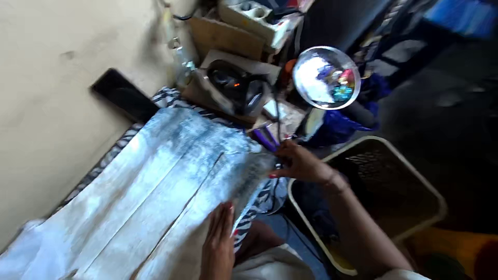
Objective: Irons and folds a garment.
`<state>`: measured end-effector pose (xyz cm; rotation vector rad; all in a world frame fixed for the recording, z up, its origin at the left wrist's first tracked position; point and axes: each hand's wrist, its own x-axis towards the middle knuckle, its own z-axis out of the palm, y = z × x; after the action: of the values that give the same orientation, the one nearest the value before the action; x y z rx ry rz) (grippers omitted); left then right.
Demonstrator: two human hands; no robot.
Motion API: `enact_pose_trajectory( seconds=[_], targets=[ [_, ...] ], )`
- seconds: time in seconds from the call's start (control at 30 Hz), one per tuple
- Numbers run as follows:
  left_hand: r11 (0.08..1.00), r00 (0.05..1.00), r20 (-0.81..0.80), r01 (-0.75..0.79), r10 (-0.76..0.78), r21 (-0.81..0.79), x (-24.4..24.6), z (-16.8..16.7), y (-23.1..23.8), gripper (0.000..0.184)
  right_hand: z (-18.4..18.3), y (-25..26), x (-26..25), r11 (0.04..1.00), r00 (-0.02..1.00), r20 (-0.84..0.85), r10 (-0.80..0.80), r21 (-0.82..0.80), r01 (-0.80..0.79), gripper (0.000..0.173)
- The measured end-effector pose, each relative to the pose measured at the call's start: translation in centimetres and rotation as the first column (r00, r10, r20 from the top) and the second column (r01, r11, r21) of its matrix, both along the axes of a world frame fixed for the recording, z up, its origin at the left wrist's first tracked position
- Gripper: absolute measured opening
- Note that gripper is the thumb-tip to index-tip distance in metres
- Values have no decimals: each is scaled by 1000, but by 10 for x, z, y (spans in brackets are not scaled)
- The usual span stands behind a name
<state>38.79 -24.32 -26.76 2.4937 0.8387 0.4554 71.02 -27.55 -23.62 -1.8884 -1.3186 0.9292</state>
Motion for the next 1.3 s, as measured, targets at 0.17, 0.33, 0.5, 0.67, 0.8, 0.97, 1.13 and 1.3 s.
enact_pose_trajectory(
  seconds=[0.17, 0.33, 0.5, 0.67, 0.8, 0.97, 1.13, 1.3],
  targets=[
    [992, 988, -106, 115, -108, 56, 2, -11, 4, 45, 2, -5, 6, 966, 966, 101, -237, 133, 223, 23],
    [980, 984, -137, 137, -116, 148, 12, -24, -3, 46, -14, -25, 3, 988, 998, -42, -46, -152, 39, 29],
    [978, 979, -172, 134, -106, 159, 11, -23, 2, 62, -32, -26, -8, 990, 986, -165, 2, -138, -25, 25],
    [988, 980, -183, 98, -75, 123, 4, -26, 3, 65, -18, -17, 1, 953, 984, -167, 58, -285, -105, 37],
    [977, 963, -263, 106, -55, 184, 5, -29, -2, 58, -16, -17, 3, 965, 952, -276, 134, -181, -188, 24],
    [955, 962, -274, 91, -10, 284, 12, -38, -11, 46, -6, -13, -8, 967, 991, 108, 83, -248, -54, 21],
    [986, 969, -182, 169, -165, 4, 15, 3, 5, 51, 12, 11, -56, 975, 904, 366, -221, 112, 193, 29],
    [980, 971, -223, -41, 85, 193, -1, 12, 114, 56, 2, 19, -52, 924, 896, 289, -337, -84, 374, 74]
  ],
)
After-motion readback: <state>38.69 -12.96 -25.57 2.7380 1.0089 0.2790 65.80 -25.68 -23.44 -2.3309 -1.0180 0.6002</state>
